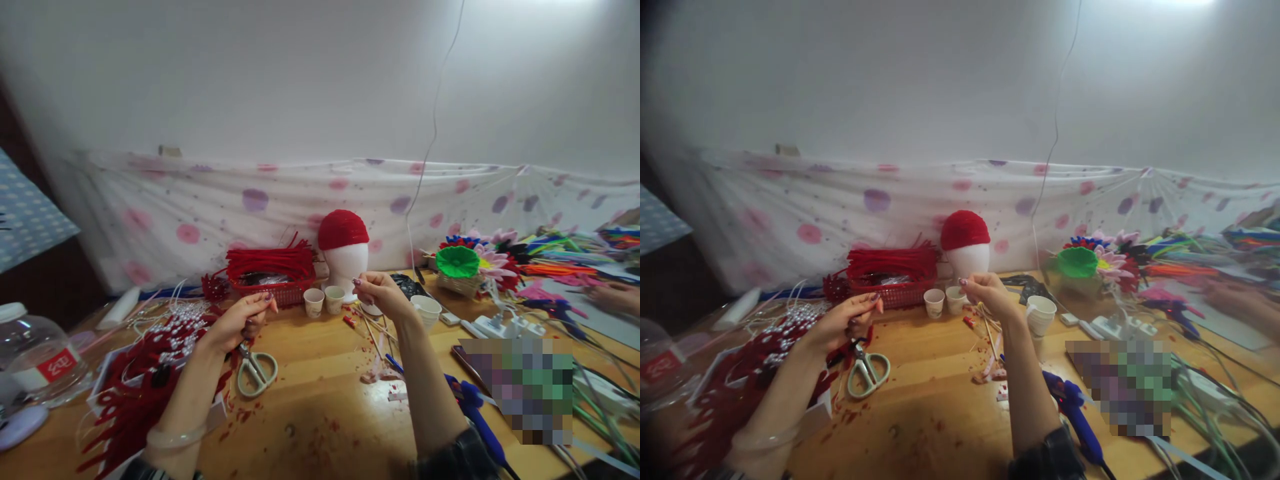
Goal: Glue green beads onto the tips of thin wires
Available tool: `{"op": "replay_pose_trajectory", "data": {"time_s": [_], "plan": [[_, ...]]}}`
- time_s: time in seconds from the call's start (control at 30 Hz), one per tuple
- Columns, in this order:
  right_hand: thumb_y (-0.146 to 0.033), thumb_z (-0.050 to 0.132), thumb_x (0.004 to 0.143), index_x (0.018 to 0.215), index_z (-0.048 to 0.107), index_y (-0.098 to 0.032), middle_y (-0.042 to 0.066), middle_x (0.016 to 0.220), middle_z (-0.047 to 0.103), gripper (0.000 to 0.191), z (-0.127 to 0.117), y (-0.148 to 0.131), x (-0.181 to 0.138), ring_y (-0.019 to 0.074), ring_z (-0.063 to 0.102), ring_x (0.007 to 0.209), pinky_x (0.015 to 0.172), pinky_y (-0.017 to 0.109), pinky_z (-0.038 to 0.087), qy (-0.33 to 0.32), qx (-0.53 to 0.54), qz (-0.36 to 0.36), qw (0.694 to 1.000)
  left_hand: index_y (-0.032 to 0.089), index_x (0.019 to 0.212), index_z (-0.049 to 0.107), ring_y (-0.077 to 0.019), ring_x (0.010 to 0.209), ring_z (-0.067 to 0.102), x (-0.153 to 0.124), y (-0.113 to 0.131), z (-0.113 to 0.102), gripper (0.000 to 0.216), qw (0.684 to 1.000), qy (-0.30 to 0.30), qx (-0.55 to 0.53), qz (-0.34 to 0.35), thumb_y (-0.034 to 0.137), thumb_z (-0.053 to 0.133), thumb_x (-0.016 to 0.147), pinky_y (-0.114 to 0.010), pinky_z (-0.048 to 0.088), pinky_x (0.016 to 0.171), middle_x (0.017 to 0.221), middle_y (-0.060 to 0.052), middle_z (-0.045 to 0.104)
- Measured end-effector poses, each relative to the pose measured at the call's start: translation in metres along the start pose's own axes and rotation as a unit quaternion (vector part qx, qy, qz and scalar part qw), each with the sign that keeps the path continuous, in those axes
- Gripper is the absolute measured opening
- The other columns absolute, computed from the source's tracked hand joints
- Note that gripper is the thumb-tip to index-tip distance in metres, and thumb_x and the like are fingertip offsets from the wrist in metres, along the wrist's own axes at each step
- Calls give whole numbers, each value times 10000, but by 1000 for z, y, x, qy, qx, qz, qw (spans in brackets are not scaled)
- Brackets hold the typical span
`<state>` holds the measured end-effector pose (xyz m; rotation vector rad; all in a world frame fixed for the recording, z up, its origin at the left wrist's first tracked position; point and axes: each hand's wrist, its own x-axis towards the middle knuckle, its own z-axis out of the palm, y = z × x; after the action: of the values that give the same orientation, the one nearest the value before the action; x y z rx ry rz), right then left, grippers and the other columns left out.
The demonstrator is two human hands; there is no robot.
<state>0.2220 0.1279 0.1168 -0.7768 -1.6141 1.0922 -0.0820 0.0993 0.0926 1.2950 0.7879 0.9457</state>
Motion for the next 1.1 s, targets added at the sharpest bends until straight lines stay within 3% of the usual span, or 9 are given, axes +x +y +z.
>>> {"op": "replay_pose_trajectory", "data": {"time_s": [0.17, 0.27, 0.33, 0.4, 0.47, 0.53, 0.63, 0.83, 1.1], "plan": [[-523, 644, 783, 375, 528, -175, -11, 360, 500, 549, 0, 4, 5, 78, 445, 386, 466, 230, 345, 55, -9, -21, 998, 172, 764, 532, -30, 365, 68, 0, 0, -1, 403, 1000, 3, -27, 3, 517, 722, 680, -163, 70, 336, 401, 151, 202], [-444, 770, 689, 827, 730, -192, 49, 807, 739, 290, 23, 5, 8, 159, 658, 729, 668, 259, 471, 23, 37, -12, 999, 176, 768, 524, -29, 366, 59, 4, -4, 12, 408, 999, -10, -37, -6, 523, 720, 684, -169, 54, 344, 403, 150, 208], [-455, 781, 677, 1101, 660, -226, 87, 1110, 700, 497, 46, 6, 11, 214, 646, 1001, 818, 321, 484, -29, 152, 13, 988, 183, 774, 512, -31, 369, 60, 8, -10, 25, 417, 999, -26, -42, -19, 542, 707, 691, -172, 48, 349, 410, 149, 212], [-473, 792, 657, 1098, 640, -204, 108, 1175, 668, 539, 69, 10, 13, 227, 621, 1073, 864, 341, 481, -75, 281, 44, 956, 189, 785, 501, -32, 372, 71, 12, -18, 41, 432, 997, -51, -46, -43, 571, 684, 703, -174, 52, 355, 432, 144, 231], [-425, 818, 641, 1025, 645, -175, 87, 1060, 703, 490, 86, 16, 15, 190, 659, 949, 793, 291, 505, -97, 368, 83, 921, 185, 780, 496, -30, 372, 92, 15, -27, 57, 443, 993, -82, -47, -75, 592, 658, 718, -179, 56, 363, 462, 136, 252], [-358, 812, 669, 918, 643, -150, 4, 749, 687, 366, 94, 21, 17, 99, 623, 633, 599, 200, 487, -106, 415, 121, 896, 189, 768, 474, -27, 377, 99, 17, -36, 69, 458, 989, -102, -49, -98, 618, 629, 730, -182, 57, 372, 492, 132, 258], [-351, 729, 769, 692, 557, -158, -109, 444, 397, 270, 90, 26, 18, 31, 302, 351, 366, 145, 285, -117, 435, 154, 880, 202, 740, 428, -25, 378, 99, 20, -47, 80, 477, 988, -106, -54, -103, 644, 607, 725, -183, 55, 376, 504, 132, 250], [-485, 413, 945, 495, 233, -209, -103, 376, 162, 557, 70, 27, 23, 67, 73, 342, 318, 191, 129, -101, 426, 182, 880, 218, 707, 395, -28, 335, 90, 26, -60, 86, 493, 993, -83, -41, -75, 671, 588, 709, -197, 44, 347, 426, 145, 220], [-536, 445, 918, 525, 183, -222, -111, 363, 136, 567, 36, 24, 24, 76, 24, 354, 310, 190, 95, -20, 399, 137, 907, 203, 697, 451, -24, 317, 124, 20, -53, 86, 539, 993, -90, 8, -75, 719, 605, 662, -185, 62, 321, 399, 138, 273]]}}
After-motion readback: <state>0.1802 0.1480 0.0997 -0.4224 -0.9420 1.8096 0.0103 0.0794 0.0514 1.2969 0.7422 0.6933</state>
